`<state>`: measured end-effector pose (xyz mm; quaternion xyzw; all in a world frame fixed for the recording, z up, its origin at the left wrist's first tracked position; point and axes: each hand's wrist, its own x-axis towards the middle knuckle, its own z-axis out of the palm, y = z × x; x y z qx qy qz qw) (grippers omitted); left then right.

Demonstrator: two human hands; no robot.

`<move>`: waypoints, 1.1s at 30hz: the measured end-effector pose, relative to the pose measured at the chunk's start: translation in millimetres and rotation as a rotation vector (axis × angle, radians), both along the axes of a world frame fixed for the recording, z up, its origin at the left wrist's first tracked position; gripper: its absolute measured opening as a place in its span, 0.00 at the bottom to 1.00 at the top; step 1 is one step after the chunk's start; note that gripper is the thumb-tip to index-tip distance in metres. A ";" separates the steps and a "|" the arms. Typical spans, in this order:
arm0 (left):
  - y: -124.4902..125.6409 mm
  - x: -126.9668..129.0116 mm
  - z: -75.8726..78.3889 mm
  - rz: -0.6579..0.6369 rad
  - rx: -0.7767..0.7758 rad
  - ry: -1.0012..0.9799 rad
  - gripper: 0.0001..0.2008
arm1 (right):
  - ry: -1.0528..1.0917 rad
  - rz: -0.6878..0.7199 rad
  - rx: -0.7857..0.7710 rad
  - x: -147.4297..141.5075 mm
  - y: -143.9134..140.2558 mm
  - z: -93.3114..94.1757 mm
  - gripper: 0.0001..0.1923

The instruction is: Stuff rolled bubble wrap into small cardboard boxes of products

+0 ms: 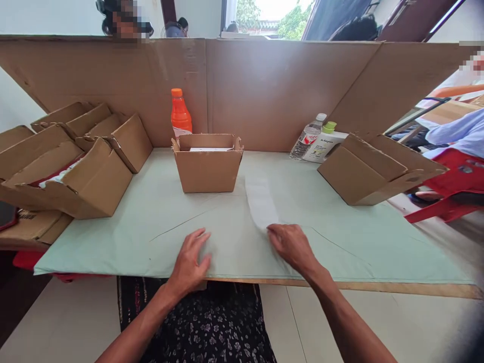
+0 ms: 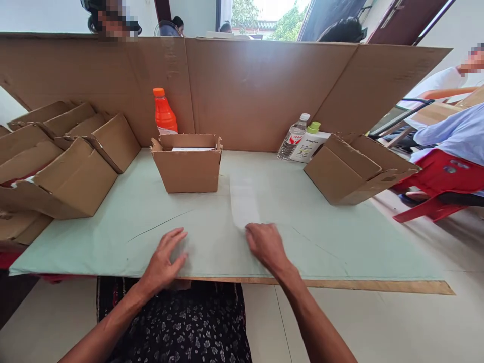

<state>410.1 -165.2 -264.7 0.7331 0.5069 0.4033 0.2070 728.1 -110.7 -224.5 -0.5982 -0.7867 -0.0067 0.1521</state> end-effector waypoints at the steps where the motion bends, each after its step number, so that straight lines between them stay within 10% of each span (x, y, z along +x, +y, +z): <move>1: -10.0 7.8 1.7 -0.067 0.040 0.036 0.29 | 0.049 0.074 -0.038 -16.1 -10.6 4.7 0.12; 7: -33.3 33.9 15.4 -0.276 0.047 -0.011 0.33 | 0.515 0.332 -0.413 -70.4 -57.7 29.5 0.14; 11: -24.4 35.8 20.8 -0.097 -0.219 -0.168 0.17 | 0.812 0.124 -0.255 -59.2 -78.9 22.8 0.16; 14: -14.3 35.9 21.4 0.039 -0.342 -0.264 0.18 | 0.778 -0.033 0.068 -55.0 -100.3 9.6 0.12; 18: -0.4 38.7 16.8 0.117 -0.369 -0.253 0.19 | 0.525 0.102 0.274 -71.9 -117.1 -6.7 0.11; 25: 16.7 38.7 13.0 0.100 -0.348 -0.169 0.18 | 0.255 0.172 0.156 -95.4 -92.2 -29.7 0.16; 33: -29.1 15.8 11.7 -0.106 0.007 -0.058 0.24 | 0.475 0.142 0.036 -96.3 -94.8 -29.9 0.11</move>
